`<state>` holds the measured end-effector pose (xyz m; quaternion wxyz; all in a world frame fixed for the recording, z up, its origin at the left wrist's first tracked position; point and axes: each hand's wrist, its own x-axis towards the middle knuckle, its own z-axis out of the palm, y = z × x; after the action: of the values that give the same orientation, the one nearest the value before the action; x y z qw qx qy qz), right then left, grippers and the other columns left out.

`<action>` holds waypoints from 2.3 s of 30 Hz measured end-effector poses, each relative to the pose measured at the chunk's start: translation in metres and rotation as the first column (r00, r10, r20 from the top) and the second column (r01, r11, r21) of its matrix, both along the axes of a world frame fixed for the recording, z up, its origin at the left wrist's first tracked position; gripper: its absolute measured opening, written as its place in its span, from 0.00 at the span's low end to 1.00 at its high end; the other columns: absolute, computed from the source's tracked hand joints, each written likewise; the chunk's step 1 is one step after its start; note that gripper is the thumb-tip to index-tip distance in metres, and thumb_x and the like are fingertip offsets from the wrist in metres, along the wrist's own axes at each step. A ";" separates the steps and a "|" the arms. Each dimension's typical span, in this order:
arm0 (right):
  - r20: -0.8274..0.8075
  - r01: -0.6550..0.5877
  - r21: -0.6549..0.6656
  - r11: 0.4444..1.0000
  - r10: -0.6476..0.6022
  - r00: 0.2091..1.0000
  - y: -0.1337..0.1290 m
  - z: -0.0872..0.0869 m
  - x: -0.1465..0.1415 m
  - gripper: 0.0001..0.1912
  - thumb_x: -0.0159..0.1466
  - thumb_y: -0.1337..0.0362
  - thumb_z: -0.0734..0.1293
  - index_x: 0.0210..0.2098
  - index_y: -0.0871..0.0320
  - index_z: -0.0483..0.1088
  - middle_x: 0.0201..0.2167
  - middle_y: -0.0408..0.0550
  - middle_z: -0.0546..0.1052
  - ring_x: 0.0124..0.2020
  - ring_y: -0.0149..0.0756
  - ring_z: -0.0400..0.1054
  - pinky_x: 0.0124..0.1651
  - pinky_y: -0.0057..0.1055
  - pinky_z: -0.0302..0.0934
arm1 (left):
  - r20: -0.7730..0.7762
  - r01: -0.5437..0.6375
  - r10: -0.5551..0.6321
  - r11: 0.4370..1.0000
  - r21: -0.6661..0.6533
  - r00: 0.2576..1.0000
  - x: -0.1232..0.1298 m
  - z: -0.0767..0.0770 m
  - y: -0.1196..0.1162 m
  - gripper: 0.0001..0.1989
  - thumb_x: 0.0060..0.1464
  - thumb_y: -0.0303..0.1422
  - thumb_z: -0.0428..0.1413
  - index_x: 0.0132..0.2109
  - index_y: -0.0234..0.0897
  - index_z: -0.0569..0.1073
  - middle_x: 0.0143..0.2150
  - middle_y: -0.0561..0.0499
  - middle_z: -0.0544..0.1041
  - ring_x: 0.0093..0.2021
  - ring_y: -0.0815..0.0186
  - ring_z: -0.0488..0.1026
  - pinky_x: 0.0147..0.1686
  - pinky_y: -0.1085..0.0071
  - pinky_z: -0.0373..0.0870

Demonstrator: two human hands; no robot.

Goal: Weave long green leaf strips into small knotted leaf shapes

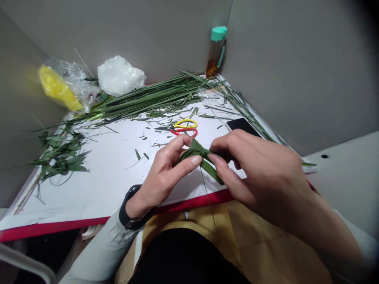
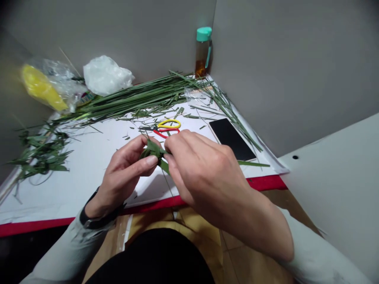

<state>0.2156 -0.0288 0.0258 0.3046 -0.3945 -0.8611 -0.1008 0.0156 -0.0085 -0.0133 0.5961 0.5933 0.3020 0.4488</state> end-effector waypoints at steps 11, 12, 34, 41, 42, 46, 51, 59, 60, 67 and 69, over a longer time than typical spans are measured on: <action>-0.054 0.000 -0.109 0.994 -0.005 0.999 0.000 0.005 -0.003 0.08 0.70 0.69 0.64 0.37 0.60 0.75 0.35 0.50 0.80 0.32 0.36 0.72 0.31 0.34 0.56 | 0.031 0.024 -0.023 0.999 -0.045 0.999 0.000 0.001 -0.003 0.09 0.68 0.34 0.57 0.36 0.39 0.72 0.29 0.55 0.61 0.28 0.69 0.55 0.27 0.69 0.53; -0.129 -0.046 -0.202 0.978 0.020 0.991 0.002 0.007 -0.002 0.06 0.69 0.69 0.65 0.38 0.60 0.75 0.34 0.48 0.80 0.31 0.34 0.71 0.31 0.32 0.57 | 0.036 0.040 -0.038 0.997 -0.067 0.999 -0.001 0.002 -0.003 0.09 0.67 0.35 0.57 0.36 0.39 0.72 0.28 0.55 0.61 0.28 0.70 0.55 0.27 0.69 0.53; -0.451 -0.269 -0.704 0.658 -0.121 0.884 0.021 0.007 -0.010 0.07 0.63 0.71 0.67 0.28 0.58 0.69 0.24 0.37 0.68 0.25 0.25 0.59 0.25 0.24 0.53 | -0.251 0.015 0.010 0.995 0.099 0.968 -0.002 0.007 -0.009 0.19 0.70 0.34 0.54 0.28 0.38 0.68 0.25 0.57 0.69 0.28 0.71 0.64 0.33 0.70 0.60; -0.409 -0.266 -0.659 0.703 -0.038 0.912 0.022 0.005 -0.004 0.06 0.67 0.67 0.68 0.32 0.57 0.71 0.26 0.36 0.71 0.25 0.25 0.59 0.26 0.24 0.53 | -0.089 -0.026 0.024 0.999 -0.019 0.996 -0.004 -0.003 -0.008 0.14 0.65 0.37 0.59 0.31 0.39 0.70 0.26 0.56 0.65 0.26 0.70 0.58 0.29 0.69 0.58; -0.385 -0.253 -0.636 0.729 -0.016 0.923 0.020 0.005 -0.003 0.06 0.68 0.68 0.67 0.33 0.57 0.70 0.27 0.36 0.72 0.26 0.25 0.61 0.27 0.24 0.53 | -0.090 -0.034 0.033 0.999 -0.010 0.995 -0.004 -0.003 -0.008 0.13 0.64 0.37 0.61 0.32 0.39 0.70 0.27 0.56 0.64 0.26 0.70 0.57 0.29 0.69 0.58; -0.302 -0.222 -0.428 0.876 0.093 0.949 0.009 0.004 -0.003 0.06 0.69 0.73 0.64 0.37 0.59 0.71 0.33 0.40 0.76 0.34 0.27 0.68 0.38 0.26 0.59 | -0.084 -0.063 0.062 0.998 -0.005 0.995 -0.003 -0.002 -0.010 0.12 0.63 0.35 0.62 0.31 0.39 0.71 0.26 0.57 0.63 0.26 0.71 0.57 0.29 0.70 0.58; -0.236 -0.131 -0.279 0.951 0.064 0.970 -0.003 0.004 -0.008 0.07 0.70 0.72 0.64 0.37 0.59 0.73 0.37 0.44 0.78 0.39 0.31 0.71 0.42 0.28 0.60 | -0.064 -0.054 0.055 0.998 0.008 0.996 -0.002 0.000 -0.014 0.13 0.64 0.33 0.61 0.30 0.39 0.71 0.24 0.58 0.64 0.24 0.72 0.58 0.26 0.71 0.57; 0.008 0.009 -0.118 0.993 -0.008 1.000 -0.010 0.007 -0.009 0.09 0.69 0.72 0.62 0.33 0.57 0.71 0.36 0.50 0.78 0.32 0.38 0.68 0.34 0.36 0.55 | -0.049 -0.134 0.132 0.990 -0.031 0.990 0.000 -0.004 -0.016 0.14 0.63 0.35 0.62 0.29 0.39 0.72 0.21 0.57 0.69 0.22 0.71 0.61 0.26 0.70 0.61; 0.043 0.009 -0.101 0.995 -0.004 0.999 -0.011 0.006 -0.008 0.08 0.68 0.72 0.63 0.35 0.57 0.71 0.38 0.50 0.78 0.33 0.38 0.68 0.33 0.36 0.54 | -0.044 -0.145 0.144 0.989 -0.024 0.989 0.001 -0.004 -0.016 0.14 0.64 0.35 0.62 0.29 0.39 0.72 0.21 0.57 0.69 0.22 0.71 0.61 0.26 0.70 0.61; 0.133 0.006 -0.021 1.000 -0.004 0.991 -0.007 0.012 -0.009 0.10 0.68 0.72 0.62 0.33 0.58 0.73 0.33 0.49 0.78 0.29 0.40 0.67 0.30 0.40 0.51 | -0.058 -0.167 0.168 0.986 0.020 0.984 0.003 -0.004 -0.015 0.16 0.65 0.31 0.61 0.27 0.39 0.70 0.21 0.58 0.70 0.25 0.71 0.62 0.30 0.69 0.60; 0.139 -0.007 0.008 1.000 0.006 0.990 -0.005 0.015 -0.013 0.12 0.67 0.72 0.62 0.30 0.58 0.74 0.31 0.50 0.78 0.30 0.44 0.68 0.34 0.41 0.54 | -0.047 -0.172 0.173 0.985 0.019 0.984 0.003 -0.005 -0.014 0.17 0.65 0.31 0.61 0.27 0.39 0.69 0.22 0.58 0.70 0.25 0.70 0.63 0.31 0.69 0.60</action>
<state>0.2025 -0.0334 0.0407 0.2458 -0.3825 -0.8811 -0.1305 0.0190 -0.0224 -0.0179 0.5430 0.5801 0.3631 0.4866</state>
